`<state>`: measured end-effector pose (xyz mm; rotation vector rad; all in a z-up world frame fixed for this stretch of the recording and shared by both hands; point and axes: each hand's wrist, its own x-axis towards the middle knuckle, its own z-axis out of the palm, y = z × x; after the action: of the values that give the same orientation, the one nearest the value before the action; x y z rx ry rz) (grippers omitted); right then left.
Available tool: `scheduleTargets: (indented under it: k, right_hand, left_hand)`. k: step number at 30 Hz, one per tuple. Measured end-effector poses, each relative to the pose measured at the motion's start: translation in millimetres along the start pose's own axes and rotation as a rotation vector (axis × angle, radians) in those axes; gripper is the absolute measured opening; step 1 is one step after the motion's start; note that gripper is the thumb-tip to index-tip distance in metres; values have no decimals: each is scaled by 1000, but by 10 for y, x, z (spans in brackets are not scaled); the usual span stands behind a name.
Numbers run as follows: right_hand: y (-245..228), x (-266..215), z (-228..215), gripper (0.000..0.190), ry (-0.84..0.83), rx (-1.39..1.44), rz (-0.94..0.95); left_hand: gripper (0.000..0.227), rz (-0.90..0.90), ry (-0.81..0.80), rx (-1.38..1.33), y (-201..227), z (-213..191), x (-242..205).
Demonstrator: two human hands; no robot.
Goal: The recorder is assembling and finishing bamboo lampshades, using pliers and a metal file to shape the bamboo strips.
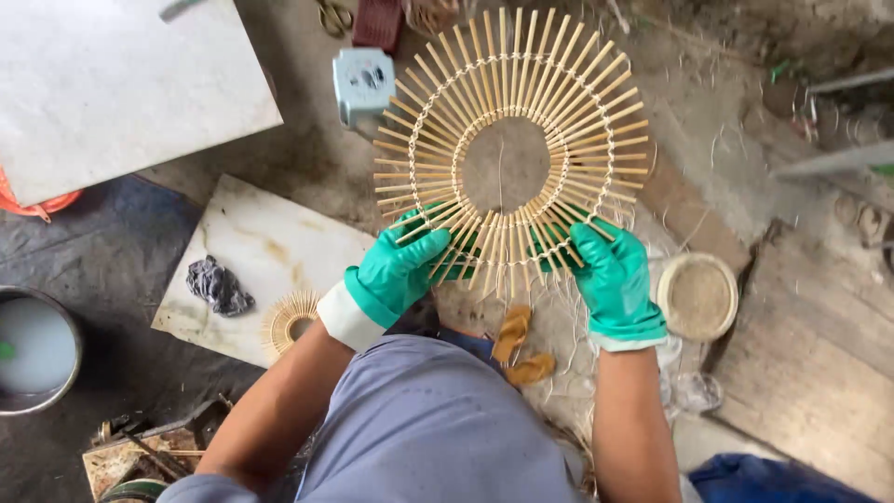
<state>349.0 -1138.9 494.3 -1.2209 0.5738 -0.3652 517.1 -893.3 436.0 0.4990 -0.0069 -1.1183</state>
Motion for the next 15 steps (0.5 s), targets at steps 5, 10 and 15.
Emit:
scheduleTargets:
  k: [5, 10, 15]
  right_hand:
    - [-195, 1079, 239, 34, -134, -136, 18]
    - [-417, 2273, 909, 42, -334, 10, 125]
    - [-24, 3574, 885, 46, -506, -251, 251]
  left_hand:
    - [42, 140, 89, -9, 650, 185, 446]
    - [40, 419, 294, -45, 1187, -185, 737]
    - [22, 700, 958, 116, 1438, -626, 378]
